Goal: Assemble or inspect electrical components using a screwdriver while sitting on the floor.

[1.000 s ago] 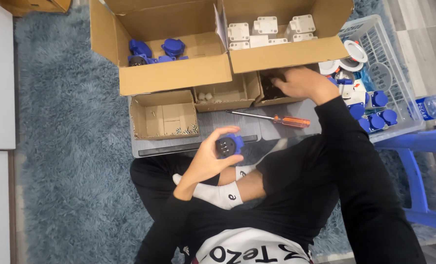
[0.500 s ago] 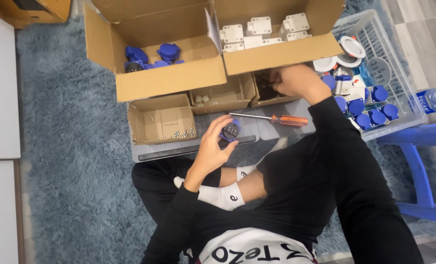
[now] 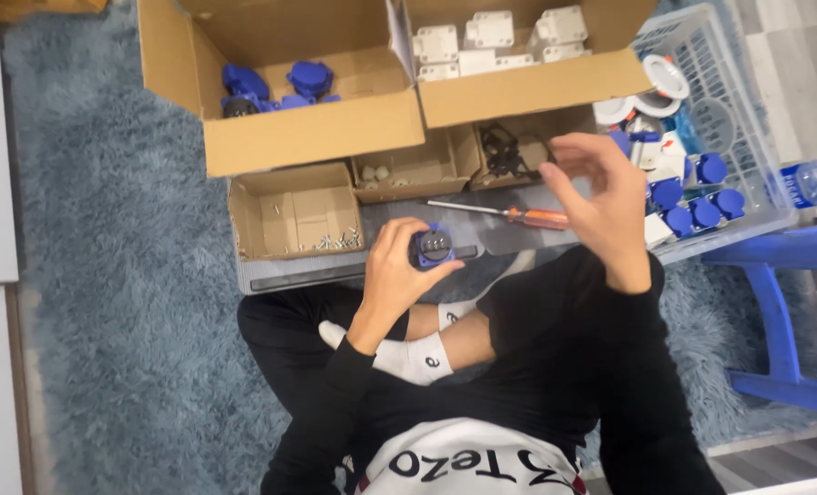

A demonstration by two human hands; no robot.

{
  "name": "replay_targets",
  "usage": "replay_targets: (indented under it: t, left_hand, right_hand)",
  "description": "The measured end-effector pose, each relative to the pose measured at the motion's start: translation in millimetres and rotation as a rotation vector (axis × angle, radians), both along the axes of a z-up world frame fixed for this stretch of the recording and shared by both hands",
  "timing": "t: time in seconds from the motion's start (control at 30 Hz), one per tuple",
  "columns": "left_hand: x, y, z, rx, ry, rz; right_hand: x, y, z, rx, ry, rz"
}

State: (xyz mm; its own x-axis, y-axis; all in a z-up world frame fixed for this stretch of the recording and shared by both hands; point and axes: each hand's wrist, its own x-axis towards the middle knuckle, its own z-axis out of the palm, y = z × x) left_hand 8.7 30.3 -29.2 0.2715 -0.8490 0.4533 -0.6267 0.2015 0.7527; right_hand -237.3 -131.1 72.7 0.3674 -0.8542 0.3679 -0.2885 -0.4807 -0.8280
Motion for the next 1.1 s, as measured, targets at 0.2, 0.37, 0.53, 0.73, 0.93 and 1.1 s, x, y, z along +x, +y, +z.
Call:
replay_targets:
  t: [0.2, 0.37, 0.53, 0.73, 0.93, 1.1]
  left_hand:
    - [-2.4, 2.6, -4.2, 0.027, -0.065, 0.046]
    - [-3.0, 3.7, -4.3, 0.078, -0.076, 0.060]
    - [1.4, 2.9, -4.8, 0.093, -0.011, 0.028]
    - [-0.2, -7.1, -15.2, 0.096, -0.070, 0.097]
    - [-2.0, -4.6, -6.4, 0.143, -0.059, 0.107]
    - [-2.6, 14.7, 45.0, -0.080, 0.086, -0.073]
  right_hand:
    - [15.6, 55.6, -37.6, 0.222, -0.170, -0.011]
    - [31.4, 75.0, -67.8, 0.310, -0.217, 0.085]
    - [36.3, 80.7, -77.0, 0.373, -0.278, 0.071]
    - [34.4, 80.1, -88.8, 0.265, -0.314, 0.040]
    - [40.4, 79.8, -73.7, 0.232, -0.276, 0.111]
    - [47.3, 77.8, -68.3, 0.101, -0.177, 0.215]
